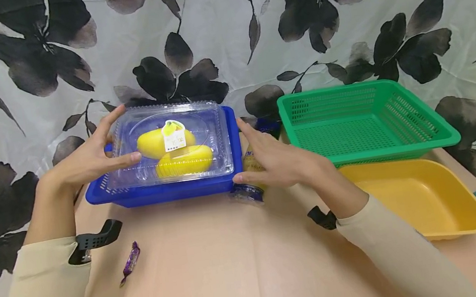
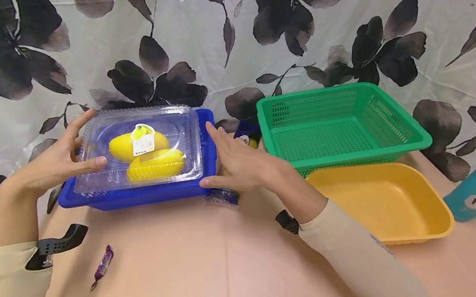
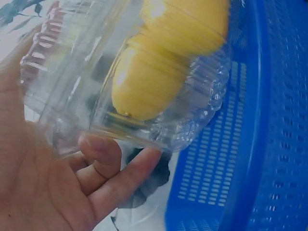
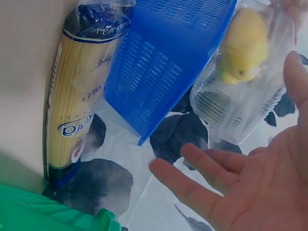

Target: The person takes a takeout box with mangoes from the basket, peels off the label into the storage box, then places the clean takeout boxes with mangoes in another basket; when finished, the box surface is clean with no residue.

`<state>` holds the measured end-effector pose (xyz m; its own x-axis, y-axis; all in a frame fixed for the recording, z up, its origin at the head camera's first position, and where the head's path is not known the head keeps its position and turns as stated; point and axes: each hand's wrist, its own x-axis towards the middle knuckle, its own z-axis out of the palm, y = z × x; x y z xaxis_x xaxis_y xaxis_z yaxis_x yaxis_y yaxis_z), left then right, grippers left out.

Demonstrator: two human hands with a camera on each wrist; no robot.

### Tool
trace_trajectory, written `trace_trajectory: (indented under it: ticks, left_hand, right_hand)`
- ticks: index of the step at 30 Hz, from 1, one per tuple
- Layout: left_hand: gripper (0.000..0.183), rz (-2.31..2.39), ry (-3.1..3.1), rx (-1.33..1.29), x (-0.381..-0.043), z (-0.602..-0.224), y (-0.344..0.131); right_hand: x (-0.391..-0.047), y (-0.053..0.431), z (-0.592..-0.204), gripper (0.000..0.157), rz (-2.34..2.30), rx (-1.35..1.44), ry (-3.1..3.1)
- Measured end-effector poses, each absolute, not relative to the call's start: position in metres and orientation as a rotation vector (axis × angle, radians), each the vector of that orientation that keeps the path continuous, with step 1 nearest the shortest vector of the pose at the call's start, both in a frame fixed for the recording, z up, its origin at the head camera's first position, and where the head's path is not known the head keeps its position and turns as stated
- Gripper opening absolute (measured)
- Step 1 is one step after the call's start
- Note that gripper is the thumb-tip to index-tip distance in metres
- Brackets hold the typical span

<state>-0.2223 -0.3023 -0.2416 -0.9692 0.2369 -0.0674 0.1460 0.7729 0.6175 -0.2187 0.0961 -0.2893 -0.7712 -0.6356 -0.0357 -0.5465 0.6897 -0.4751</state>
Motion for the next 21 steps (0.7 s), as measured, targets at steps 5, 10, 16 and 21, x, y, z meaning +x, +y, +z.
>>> trace_trajectory:
  ticks: [5, 10, 16, 21]
  left_hand:
    - [0.11, 1.027, 2.79, 0.384, -0.218, -0.238, -0.301]
    - [0.109, 1.149, 2.686, 0.464, -0.209, -0.234, -0.291]
    - [0.113, 1.167, 2.596, 0.552, -0.195, -0.228, -0.273]
    - [0.116, 1.172, 2.547, 0.634, -0.186, -0.232, -0.26]
  right_hand:
    - [-0.21, 0.108, -0.288, 0.118, -0.78, -0.946, 2.646]
    - [-0.198, 0.116, -0.282, 0.12, -0.87, -0.975, 2.657]
    - [-0.185, 0.121, -0.283, 0.124, -0.913, -1.024, 2.611]
    - [-0.171, 0.13, -0.286, 0.125, -0.901, -1.001, 2.614]
